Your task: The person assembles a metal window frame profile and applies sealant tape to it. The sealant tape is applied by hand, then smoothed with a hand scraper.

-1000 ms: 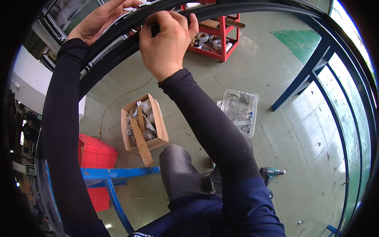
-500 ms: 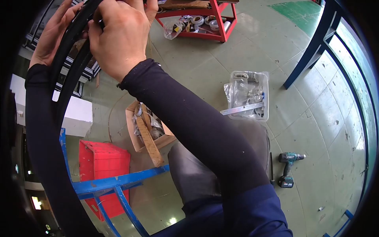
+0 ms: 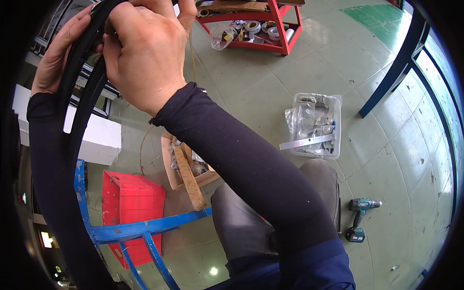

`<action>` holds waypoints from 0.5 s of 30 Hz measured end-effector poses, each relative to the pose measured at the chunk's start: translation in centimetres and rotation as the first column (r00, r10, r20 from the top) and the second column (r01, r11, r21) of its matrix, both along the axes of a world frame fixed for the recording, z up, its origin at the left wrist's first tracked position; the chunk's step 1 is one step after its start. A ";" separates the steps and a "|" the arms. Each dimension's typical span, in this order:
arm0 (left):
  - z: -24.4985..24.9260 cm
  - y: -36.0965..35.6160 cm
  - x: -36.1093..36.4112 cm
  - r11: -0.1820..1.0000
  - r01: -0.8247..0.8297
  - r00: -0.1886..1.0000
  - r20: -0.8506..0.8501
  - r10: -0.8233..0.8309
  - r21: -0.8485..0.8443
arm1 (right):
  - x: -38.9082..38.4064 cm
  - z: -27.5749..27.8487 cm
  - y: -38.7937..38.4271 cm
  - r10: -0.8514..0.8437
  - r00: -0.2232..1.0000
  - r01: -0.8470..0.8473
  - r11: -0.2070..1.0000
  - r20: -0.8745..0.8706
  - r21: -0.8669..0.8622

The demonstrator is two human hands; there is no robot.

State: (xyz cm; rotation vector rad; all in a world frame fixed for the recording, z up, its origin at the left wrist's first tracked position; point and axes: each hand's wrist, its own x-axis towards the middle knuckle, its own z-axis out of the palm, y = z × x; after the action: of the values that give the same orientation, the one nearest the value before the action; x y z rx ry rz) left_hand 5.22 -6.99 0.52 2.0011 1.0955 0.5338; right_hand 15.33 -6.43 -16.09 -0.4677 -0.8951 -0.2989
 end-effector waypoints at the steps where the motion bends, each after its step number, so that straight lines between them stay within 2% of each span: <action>1: 0.0 -0.1 0.0 1.000 -0.001 1.000 -0.008 0.001 0.013 | 0.1 0.1 -0.1 -0.001 1.000 0.001 1.000 0.004 -0.002; 3: 0.0 -0.2 0.1 0.999 -0.001 1.000 -0.025 0.002 0.040 | 0.4 0.3 -0.2 -0.010 1.000 0.010 1.000 0.015 -0.008; 7: -0.1 -0.4 0.3 0.996 0.001 0.999 -0.053 0.004 0.084 | 2.0 0.6 -0.3 0.004 0.993 0.014 0.988 0.116 -0.156; 10: 0.0 -0.4 0.3 0.993 0.005 0.998 -0.068 0.003 0.115 | 4.1 1.2 -0.5 -0.231 0.932 0.280 0.948 0.280 -0.149; 12: 0.0 -0.5 0.3 0.991 0.009 0.997 -0.077 0.002 0.136 | 5.2 1.7 -0.1 -0.293 0.910 0.310 0.951 0.293 -0.011; 13: 0.0 -0.5 0.3 0.989 0.010 0.997 -0.080 0.001 0.145 | 5.9 2.1 0.8 -0.356 0.892 0.327 0.934 0.278 0.148; 15: 0.0 -0.6 0.2 0.986 0.013 0.996 -0.085 0.001 0.164 | 7.0 2.6 2.1 -0.432 0.837 0.340 0.891 0.336 0.300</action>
State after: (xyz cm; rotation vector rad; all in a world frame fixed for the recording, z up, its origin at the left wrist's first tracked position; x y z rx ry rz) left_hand 5.40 -7.55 0.52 2.1873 1.1278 0.5558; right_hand 22.34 -4.31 -13.44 -0.3758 -1.1401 -0.8905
